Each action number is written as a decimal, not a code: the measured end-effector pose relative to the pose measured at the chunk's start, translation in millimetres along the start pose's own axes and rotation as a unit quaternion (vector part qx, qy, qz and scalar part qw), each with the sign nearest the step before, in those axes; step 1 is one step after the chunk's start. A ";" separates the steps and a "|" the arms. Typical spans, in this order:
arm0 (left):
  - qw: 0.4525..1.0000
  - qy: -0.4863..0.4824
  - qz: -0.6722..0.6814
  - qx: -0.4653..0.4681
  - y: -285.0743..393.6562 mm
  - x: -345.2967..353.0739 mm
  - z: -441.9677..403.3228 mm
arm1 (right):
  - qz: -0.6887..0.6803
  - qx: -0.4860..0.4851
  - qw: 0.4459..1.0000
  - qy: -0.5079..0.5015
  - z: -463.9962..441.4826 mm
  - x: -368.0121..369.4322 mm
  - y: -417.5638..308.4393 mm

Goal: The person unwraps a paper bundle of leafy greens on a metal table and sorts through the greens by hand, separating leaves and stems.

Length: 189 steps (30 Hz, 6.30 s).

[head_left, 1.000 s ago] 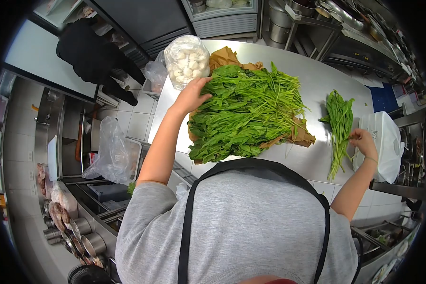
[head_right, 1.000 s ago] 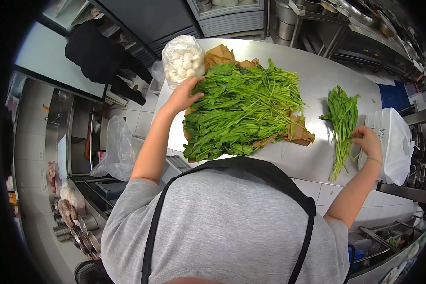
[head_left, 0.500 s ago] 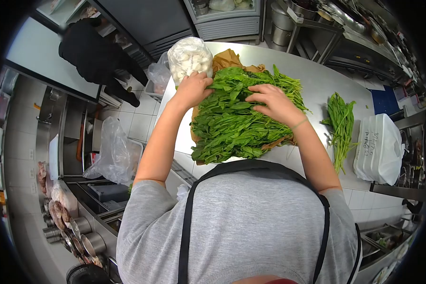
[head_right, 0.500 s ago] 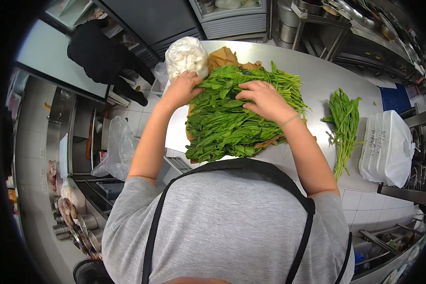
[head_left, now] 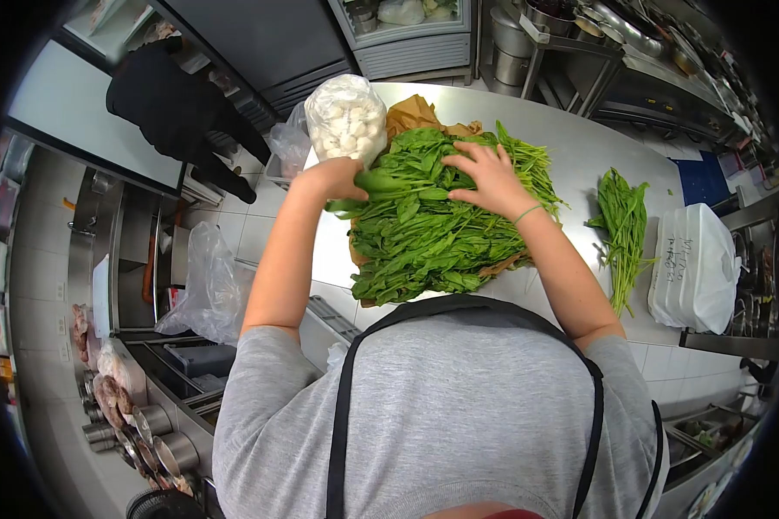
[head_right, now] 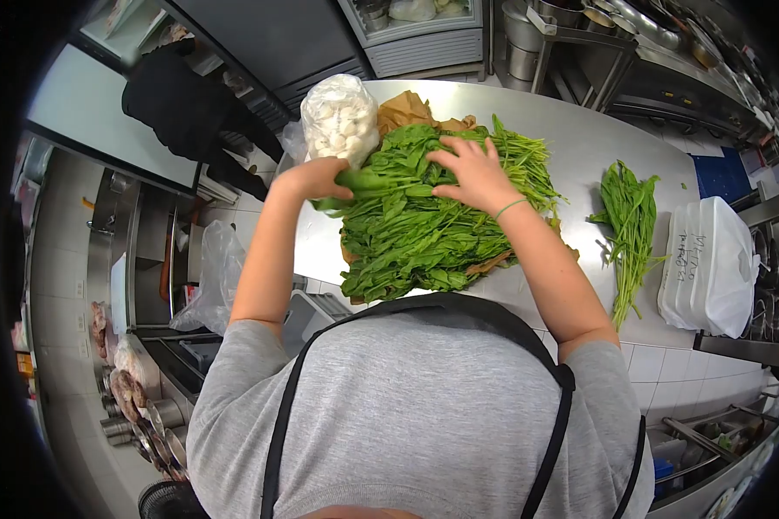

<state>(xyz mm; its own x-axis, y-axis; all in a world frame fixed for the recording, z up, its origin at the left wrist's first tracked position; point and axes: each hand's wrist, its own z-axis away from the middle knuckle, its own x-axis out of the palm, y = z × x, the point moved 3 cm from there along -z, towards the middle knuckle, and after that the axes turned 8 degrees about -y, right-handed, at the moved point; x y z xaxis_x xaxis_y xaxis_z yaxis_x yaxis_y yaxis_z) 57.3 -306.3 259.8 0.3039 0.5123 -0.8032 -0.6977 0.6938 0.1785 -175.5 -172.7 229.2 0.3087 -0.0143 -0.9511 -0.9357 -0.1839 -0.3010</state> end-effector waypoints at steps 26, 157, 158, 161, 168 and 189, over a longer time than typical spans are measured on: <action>0.996 -0.019 0.067 0.055 18.1 -56.5 34.1 | -0.115 0.093 0.989 0.007 -15.2 16.6 38.9; 0.933 0.332 0.077 0.118 27.7 50.0 -26.3 | -0.043 0.452 0.837 0.305 339.7 11.7 172.6; 0.926 0.352 0.025 0.135 34.7 50.8 -25.5 | 0.063 0.429 0.833 0.344 326.5 3.8 158.1; 0.940 0.324 -0.002 0.109 37.9 56.7 -39.6 | 0.093 0.341 0.846 0.399 262.9 -20.6 122.4; 0.940 0.325 0.034 0.097 21.0 32.4 -30.2 | -0.032 0.062 0.945 0.319 91.1 -33.3 24.3; 0.956 0.133 0.241 0.104 -8.8 61.3 -9.9 | 0.087 -0.176 0.968 -0.159 -75.4 50.1 -67.0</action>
<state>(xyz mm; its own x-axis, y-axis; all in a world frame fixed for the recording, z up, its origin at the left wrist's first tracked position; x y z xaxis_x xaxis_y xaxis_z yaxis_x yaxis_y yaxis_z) 75.7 -286.0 203.4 -0.2154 0.6698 -0.7106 -0.5619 0.5102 0.6512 -84.4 -235.3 207.0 0.0308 0.2181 -0.9754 -0.8355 -0.5300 -0.1449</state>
